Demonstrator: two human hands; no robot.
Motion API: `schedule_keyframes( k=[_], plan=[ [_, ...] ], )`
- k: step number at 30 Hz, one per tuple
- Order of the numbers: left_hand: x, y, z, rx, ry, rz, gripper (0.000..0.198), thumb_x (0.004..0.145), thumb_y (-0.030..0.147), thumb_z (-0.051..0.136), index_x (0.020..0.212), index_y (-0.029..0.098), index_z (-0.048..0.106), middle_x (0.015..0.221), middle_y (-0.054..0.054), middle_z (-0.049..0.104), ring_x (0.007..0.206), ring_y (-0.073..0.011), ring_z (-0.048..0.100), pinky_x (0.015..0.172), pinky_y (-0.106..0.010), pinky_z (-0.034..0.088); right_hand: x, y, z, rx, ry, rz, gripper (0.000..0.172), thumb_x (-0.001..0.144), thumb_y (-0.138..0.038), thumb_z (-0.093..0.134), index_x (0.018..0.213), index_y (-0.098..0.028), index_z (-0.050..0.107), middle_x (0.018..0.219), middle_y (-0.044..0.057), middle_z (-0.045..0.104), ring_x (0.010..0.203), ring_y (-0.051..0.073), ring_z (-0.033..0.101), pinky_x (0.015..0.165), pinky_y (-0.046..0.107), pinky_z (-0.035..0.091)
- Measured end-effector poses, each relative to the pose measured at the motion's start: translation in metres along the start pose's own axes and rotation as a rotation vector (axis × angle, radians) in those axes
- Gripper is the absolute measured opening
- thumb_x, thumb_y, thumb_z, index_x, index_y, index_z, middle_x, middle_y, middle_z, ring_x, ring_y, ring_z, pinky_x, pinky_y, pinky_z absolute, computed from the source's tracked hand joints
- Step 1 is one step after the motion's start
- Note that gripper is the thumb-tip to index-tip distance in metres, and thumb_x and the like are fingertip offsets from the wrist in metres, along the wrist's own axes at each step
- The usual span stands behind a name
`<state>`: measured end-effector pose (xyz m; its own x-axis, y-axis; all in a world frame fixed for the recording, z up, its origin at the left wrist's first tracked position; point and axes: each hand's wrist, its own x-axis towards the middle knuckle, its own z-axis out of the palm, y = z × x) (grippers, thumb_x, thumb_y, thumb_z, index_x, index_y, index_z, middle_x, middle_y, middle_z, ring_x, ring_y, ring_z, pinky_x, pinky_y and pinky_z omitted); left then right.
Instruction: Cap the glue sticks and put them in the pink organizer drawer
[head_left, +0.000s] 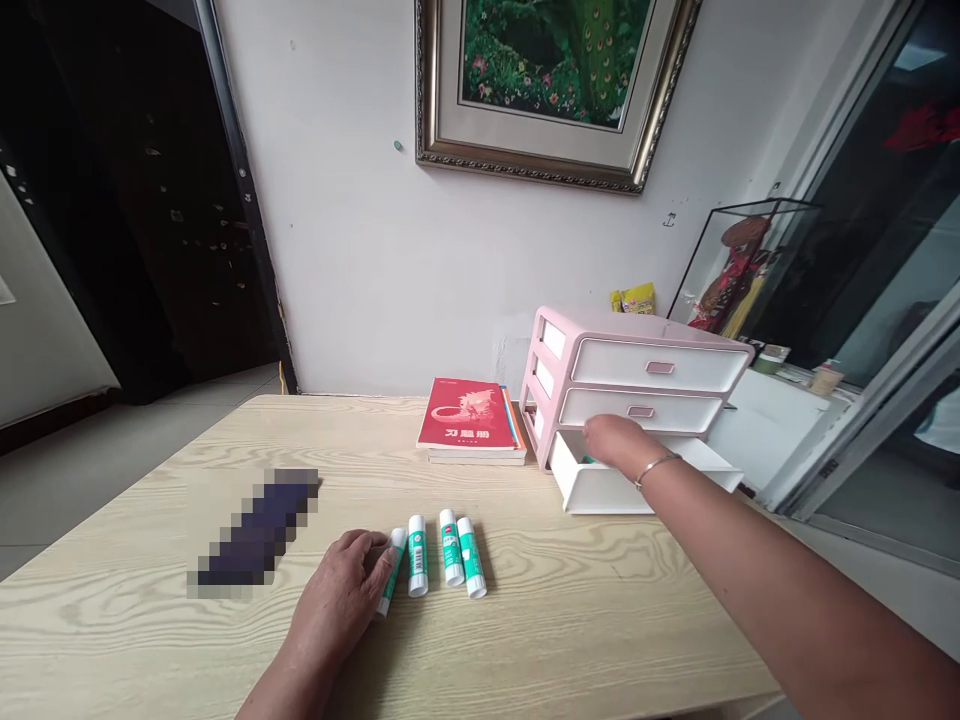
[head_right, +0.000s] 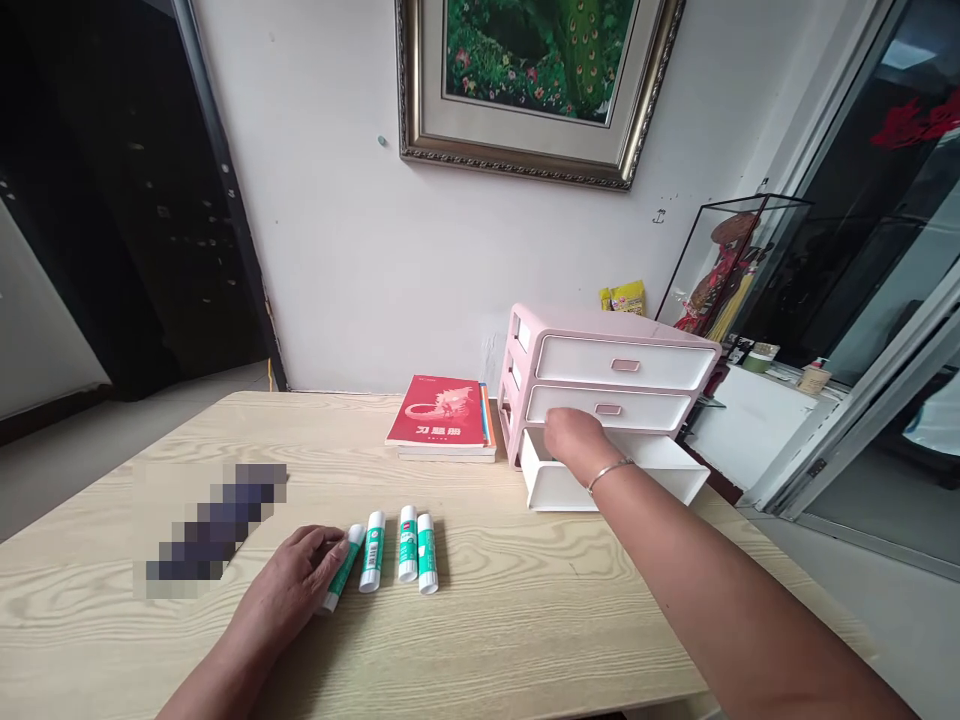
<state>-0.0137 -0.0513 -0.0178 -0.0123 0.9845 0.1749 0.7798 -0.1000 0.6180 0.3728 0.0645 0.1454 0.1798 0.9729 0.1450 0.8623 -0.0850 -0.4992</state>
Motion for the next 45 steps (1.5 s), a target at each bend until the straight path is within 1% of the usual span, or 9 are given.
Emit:
schedule_keyframes(
  k=[4, 11, 17, 24, 28, 32, 37, 40, 45],
  plan=[
    [-0.003, 0.006, -0.004, -0.048, 0.0, -0.022, 0.046, 0.096, 0.051, 0.037, 0.107, 0.021, 0.07, 0.116, -0.01, 0.067, 0.11, -0.025, 0.063, 0.096, -0.037, 0.047, -0.05, -0.029, 0.014, -0.093, -0.055, -0.124, 0.021, 0.09, -0.037, 0.064, 0.102, -0.021, 0.067, 0.098, 0.012, 0.072, 0.103, 0.027, 0.065, 0.083, 0.032, 0.045],
    [-0.007, 0.013, -0.01, -0.082, 0.05, -0.076, 0.046, 0.092, 0.055, 0.041, 0.098, 0.022, 0.072, 0.111, -0.009, 0.07, 0.102, -0.0248, 0.066, 0.088, -0.035, 0.05, -0.143, -0.101, 0.082, -0.294, -0.32, -0.296, 0.048, 0.088, -0.053, 0.058, 0.118, -0.015, 0.056, 0.099, 0.016, 0.074, 0.096, 0.029, 0.071, 0.079, 0.035, 0.049],
    [-0.008, 0.017, -0.019, -0.099, 0.039, -0.086, 0.044, 0.087, 0.053, 0.043, 0.095, 0.022, 0.074, 0.105, -0.008, 0.072, 0.097, -0.0254, 0.068, 0.087, -0.034, 0.052, -0.139, -0.113, 0.133, -0.411, -0.403, -0.352, 0.044, 0.081, -0.041, 0.062, 0.115, -0.013, 0.059, 0.111, 0.021, 0.07, 0.101, 0.031, 0.07, 0.077, 0.038, 0.054],
    [-0.001, 0.004, -0.014, -0.048, -0.029, -0.049, 0.051, 0.087, 0.059, 0.04, 0.101, 0.023, 0.073, 0.114, -0.008, 0.071, 0.106, -0.0266, 0.066, 0.093, -0.034, 0.051, -0.117, -0.061, 0.166, -0.383, -0.411, -0.502, 0.042, 0.076, -0.038, 0.064, 0.113, -0.018, 0.061, 0.104, 0.015, 0.069, 0.092, 0.032, 0.069, 0.07, 0.038, 0.053],
    [0.003, -0.005, -0.009, -0.027, -0.039, -0.03, 0.052, 0.088, 0.059, 0.039, 0.1, 0.024, 0.074, 0.113, -0.008, 0.071, 0.106, -0.0267, 0.067, 0.093, -0.035, 0.052, -0.101, -0.03, 0.139, -0.369, -0.323, -0.671, 0.037, 0.082, -0.029, 0.06, 0.119, -0.023, 0.06, 0.108, 0.01, 0.066, 0.09, 0.026, 0.067, 0.072, 0.033, 0.049],
    [0.004, -0.011, -0.006, -0.01, -0.033, -0.014, 0.05, 0.088, 0.059, 0.04, 0.1, 0.026, 0.074, 0.113, -0.007, 0.071, 0.109, -0.0264, 0.066, 0.095, -0.036, 0.051, -0.06, -0.012, 0.07, -0.375, -0.184, -0.749, 0.042, 0.084, -0.017, 0.059, 0.125, -0.027, 0.059, 0.117, 0.008, 0.061, 0.104, 0.022, 0.061, 0.084, 0.029, 0.044],
    [0.007, -0.017, -0.002, 0.003, -0.03, -0.008, 0.049, 0.089, 0.059, 0.039, 0.101, 0.026, 0.074, 0.114, -0.007, 0.071, 0.111, -0.0269, 0.064, 0.098, -0.037, 0.05, -0.005, 0.018, -0.01, -0.523, -0.169, -0.475, 0.044, 0.084, -0.015, 0.058, 0.127, -0.027, 0.06, 0.116, 0.008, 0.063, 0.101, 0.021, 0.06, 0.077, 0.025, 0.04],
    [0.009, -0.023, 0.003, 0.001, -0.021, -0.004, 0.048, 0.09, 0.059, 0.041, 0.103, 0.026, 0.073, 0.115, -0.006, 0.071, 0.111, -0.0267, 0.065, 0.097, -0.036, 0.05, 0.01, 0.038, -0.026, -0.59, -0.284, -0.275, 0.037, 0.083, -0.016, 0.06, 0.118, -0.028, 0.065, 0.104, 0.006, 0.068, 0.086, 0.02, 0.063, 0.067, 0.025, 0.038],
    [0.01, -0.029, 0.008, -0.005, -0.013, 0.008, 0.045, 0.092, 0.058, 0.042, 0.104, 0.027, 0.073, 0.116, -0.005, 0.07, 0.111, -0.025, 0.065, 0.095, -0.033, 0.05, 0.023, 0.054, -0.013, -0.617, -0.38, -0.148, 0.046, 0.071, -0.005, 0.064, 0.111, -0.029, 0.07, 0.087, 0.003, 0.069, 0.068, 0.017, 0.062, 0.061, 0.025, 0.038]
  ],
)
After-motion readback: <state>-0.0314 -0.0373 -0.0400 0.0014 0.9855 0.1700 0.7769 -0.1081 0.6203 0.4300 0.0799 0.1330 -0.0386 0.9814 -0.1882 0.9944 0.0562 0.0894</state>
